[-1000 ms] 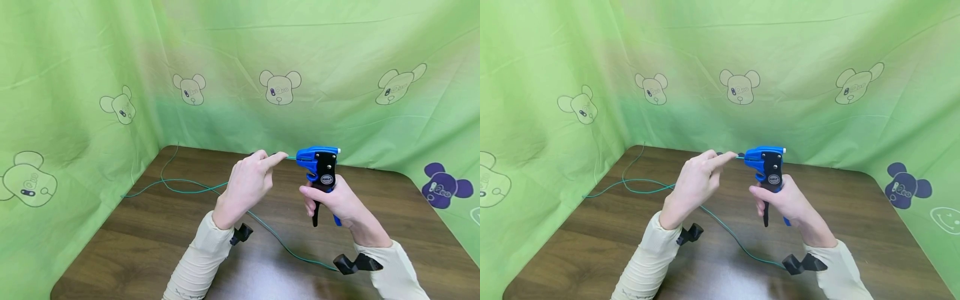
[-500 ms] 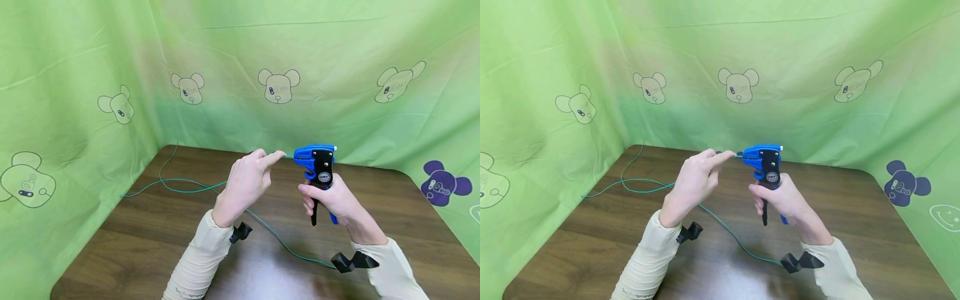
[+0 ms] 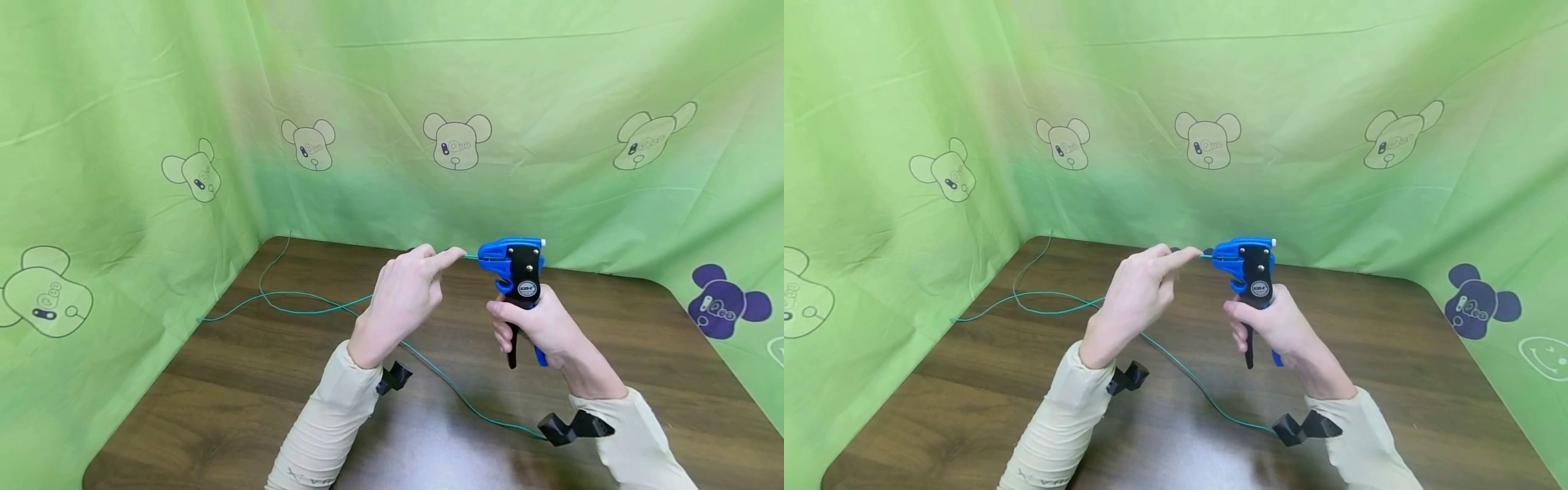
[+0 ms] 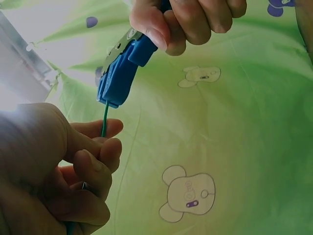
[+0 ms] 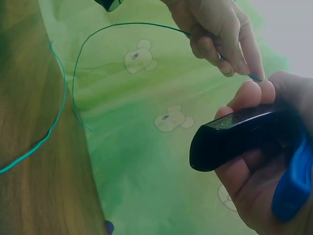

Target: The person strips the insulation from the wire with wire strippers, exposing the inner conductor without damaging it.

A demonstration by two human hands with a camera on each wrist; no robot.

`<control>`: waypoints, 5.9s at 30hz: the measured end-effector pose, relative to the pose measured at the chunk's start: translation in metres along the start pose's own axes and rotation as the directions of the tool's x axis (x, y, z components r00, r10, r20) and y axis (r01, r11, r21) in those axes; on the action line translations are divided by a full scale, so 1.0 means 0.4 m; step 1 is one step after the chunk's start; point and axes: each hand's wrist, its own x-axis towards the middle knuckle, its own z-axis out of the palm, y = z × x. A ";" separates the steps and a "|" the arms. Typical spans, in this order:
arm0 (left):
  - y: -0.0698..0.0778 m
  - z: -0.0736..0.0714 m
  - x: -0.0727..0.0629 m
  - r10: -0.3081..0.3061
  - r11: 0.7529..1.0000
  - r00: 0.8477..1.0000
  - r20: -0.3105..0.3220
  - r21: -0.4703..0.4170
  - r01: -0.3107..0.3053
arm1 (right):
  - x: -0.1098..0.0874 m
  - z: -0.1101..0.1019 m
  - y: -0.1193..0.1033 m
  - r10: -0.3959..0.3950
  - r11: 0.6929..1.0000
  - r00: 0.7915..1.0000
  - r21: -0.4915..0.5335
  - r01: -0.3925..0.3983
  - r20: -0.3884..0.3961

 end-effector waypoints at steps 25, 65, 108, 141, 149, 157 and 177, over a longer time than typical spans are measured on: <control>0.001 0.007 0.000 0.013 1.000 1.000 0.007 0.006 -0.013 | -0.004 -0.007 -0.004 0.076 0.997 0.996 0.030 -0.075 -0.037; -0.006 0.009 0.002 0.023 0.998 1.000 -0.015 -0.059 -0.024 | -0.017 -0.020 -0.028 0.014 0.991 0.999 -0.136 -0.019 -0.043; -0.009 0.002 0.003 0.015 0.995 0.999 0.037 -0.101 -0.011 | -0.023 -0.048 -0.036 -0.005 0.957 1.000 -0.292 -0.003 -0.026; -0.048 -0.029 0.001 -0.017 0.986 1.000 0.005 -0.165 0.018 | -0.038 -0.084 -0.060 -0.025 0.999 0.999 -0.047 0.027 0.029; -0.046 -0.036 0.001 -0.011 0.979 1.000 0.008 -0.206 0.012 | -0.037 -0.082 -0.062 -0.045 0.992 0.996 -0.115 0.053 0.073; -0.050 -0.028 0.005 -0.014 0.979 1.000 0.004 -0.205 0.014 | -0.050 -0.100 -0.068 -0.038 0.995 0.998 -0.086 0.042 0.049; -0.035 0.032 0.002 0.002 0.974 0.996 0.086 -0.225 0.018 | -0.092 -0.173 -0.058 0.011 0.932 0.994 -0.360 -0.048 -0.106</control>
